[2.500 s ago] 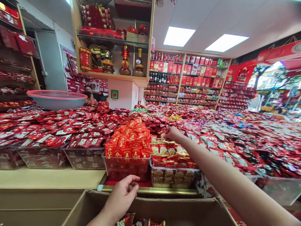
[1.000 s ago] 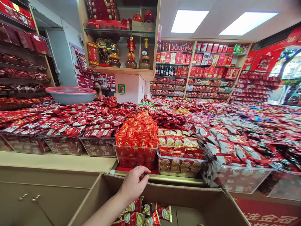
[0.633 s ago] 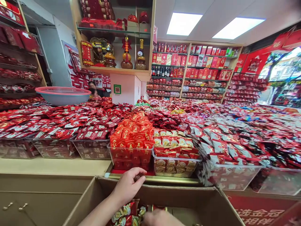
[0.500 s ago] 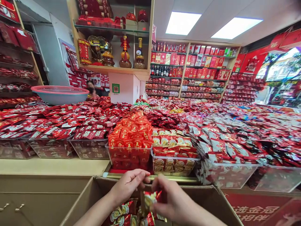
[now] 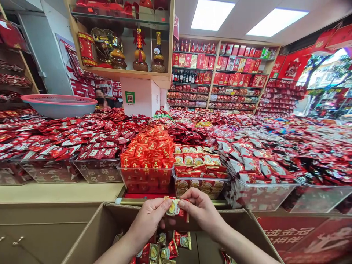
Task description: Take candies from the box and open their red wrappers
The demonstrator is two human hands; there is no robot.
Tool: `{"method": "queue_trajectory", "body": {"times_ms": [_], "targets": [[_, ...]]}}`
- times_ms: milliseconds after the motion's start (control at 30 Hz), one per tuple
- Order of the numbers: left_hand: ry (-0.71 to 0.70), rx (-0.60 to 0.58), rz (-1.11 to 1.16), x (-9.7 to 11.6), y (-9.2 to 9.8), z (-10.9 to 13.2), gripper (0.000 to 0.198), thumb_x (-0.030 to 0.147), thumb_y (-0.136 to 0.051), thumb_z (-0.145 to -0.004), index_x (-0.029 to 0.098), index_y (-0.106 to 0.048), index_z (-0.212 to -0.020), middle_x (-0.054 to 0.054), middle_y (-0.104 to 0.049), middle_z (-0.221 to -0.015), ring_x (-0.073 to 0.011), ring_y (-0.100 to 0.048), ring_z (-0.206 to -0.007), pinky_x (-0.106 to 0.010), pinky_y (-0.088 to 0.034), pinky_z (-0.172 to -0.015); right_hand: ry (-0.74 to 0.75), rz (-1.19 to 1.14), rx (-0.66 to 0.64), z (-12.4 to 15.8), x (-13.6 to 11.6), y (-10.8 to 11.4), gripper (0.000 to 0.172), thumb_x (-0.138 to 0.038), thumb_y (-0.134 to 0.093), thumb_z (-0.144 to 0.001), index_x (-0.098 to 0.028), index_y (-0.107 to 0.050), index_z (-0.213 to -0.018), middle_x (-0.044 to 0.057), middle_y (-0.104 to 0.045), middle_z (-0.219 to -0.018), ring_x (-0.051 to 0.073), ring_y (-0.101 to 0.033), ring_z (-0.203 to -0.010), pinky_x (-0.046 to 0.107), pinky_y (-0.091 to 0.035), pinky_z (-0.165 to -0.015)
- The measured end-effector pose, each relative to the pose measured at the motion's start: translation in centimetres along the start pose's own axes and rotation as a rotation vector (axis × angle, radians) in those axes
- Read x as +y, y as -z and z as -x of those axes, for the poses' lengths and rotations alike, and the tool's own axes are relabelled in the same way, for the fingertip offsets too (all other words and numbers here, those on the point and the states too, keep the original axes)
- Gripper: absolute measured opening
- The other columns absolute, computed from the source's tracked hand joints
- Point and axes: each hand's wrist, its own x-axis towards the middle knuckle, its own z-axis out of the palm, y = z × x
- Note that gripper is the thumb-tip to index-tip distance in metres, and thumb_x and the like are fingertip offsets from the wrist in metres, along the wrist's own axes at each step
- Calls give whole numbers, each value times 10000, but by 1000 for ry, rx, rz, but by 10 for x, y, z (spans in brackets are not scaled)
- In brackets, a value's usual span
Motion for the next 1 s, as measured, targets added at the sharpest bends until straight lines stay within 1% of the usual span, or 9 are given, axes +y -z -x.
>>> {"method": "queue_trajectory", "body": {"times_ms": [100,167,300,400,533,633,733,833,1000], "targets": [[7,81,22,-4,-5,0,313,413,-444,-768,149,-611,-786,22,-619,-566,-120,-565,-519,-182,-364,-428,-8,-111,-28,1,1,-2,320,-325,-640,-616,-169,-432,-802,-33,-518,-635,69,-450,-520,192,-363,-459],[0,80,-6,-3,-5,1,339,431,-424,-771,148,-605,-814,17,-620,-540,-128,-553,-508,-199,-379,-435,8,-127,-26,2,3,-4,315,-313,-647,-605,-169,-433,-786,-26,-515,-665,74,-452,-535,201,-382,-463],[-58,117,-194,3,10,2,371,433,-365,-796,159,-605,-868,5,-631,-584,-135,-541,-539,-220,-397,-495,80,-6,50,1,-5,0,222,-321,-593,-657,-152,-463,-718,-29,-480,-608,64,-402,-507,190,-346,-448],[-114,227,-296,0,29,-4,341,418,-375,-793,173,-579,-916,-5,-640,-713,-140,-563,-605,-236,-422,-575,232,165,135,-15,-33,19,165,-315,-525,-709,-154,-498,-738,-19,-493,-623,76,-421,-542,203,-357,-505],[-126,264,-389,-12,40,-15,346,422,-363,-792,165,-563,-909,-2,-619,-681,-141,-555,-575,-250,-441,-592,464,581,322,-71,-89,69,146,-258,-464,-735,-163,-543,-811,13,-559,-717,110,-480,-658,228,-377,-623],[-138,260,-475,-14,36,-17,310,425,-377,-782,187,-569,-830,3,-624,-665,-153,-569,-605,-231,-444,-583,308,919,464,-125,-114,106,193,-197,-397,-754,-159,-558,-853,28,-578,-773,113,-489,-679,213,-364,-608],[-179,243,-598,-11,31,-15,276,417,-389,-780,212,-567,-733,14,-632,-646,-159,-576,-640,-207,-430,-582,146,1035,465,-165,-114,123,206,-158,-405,-735,-118,-583,-830,46,-579,-731,106,-475,-620,200,-344,-547],[-211,259,-672,-9,29,-14,285,409,-366,-794,223,-562,-702,25,-630,-629,-148,-569,-616,-195,-410,-566,57,1077,375,-184,-101,122,206,-133,-421,-717,-97,-598,-817,40,-570,-659,78,-429,-519,188,-322,-485],[-251,304,-773,-10,27,-15,329,406,-344,-797,208,-563,-651,11,-602,-586,-145,-553,-578,-202,-392,-539,-49,1174,245,-188,-87,109,225,-123,-440,-694,-110,-620,-830,26,-561,-612,53,-359,-437,188,-292,-437]]}}
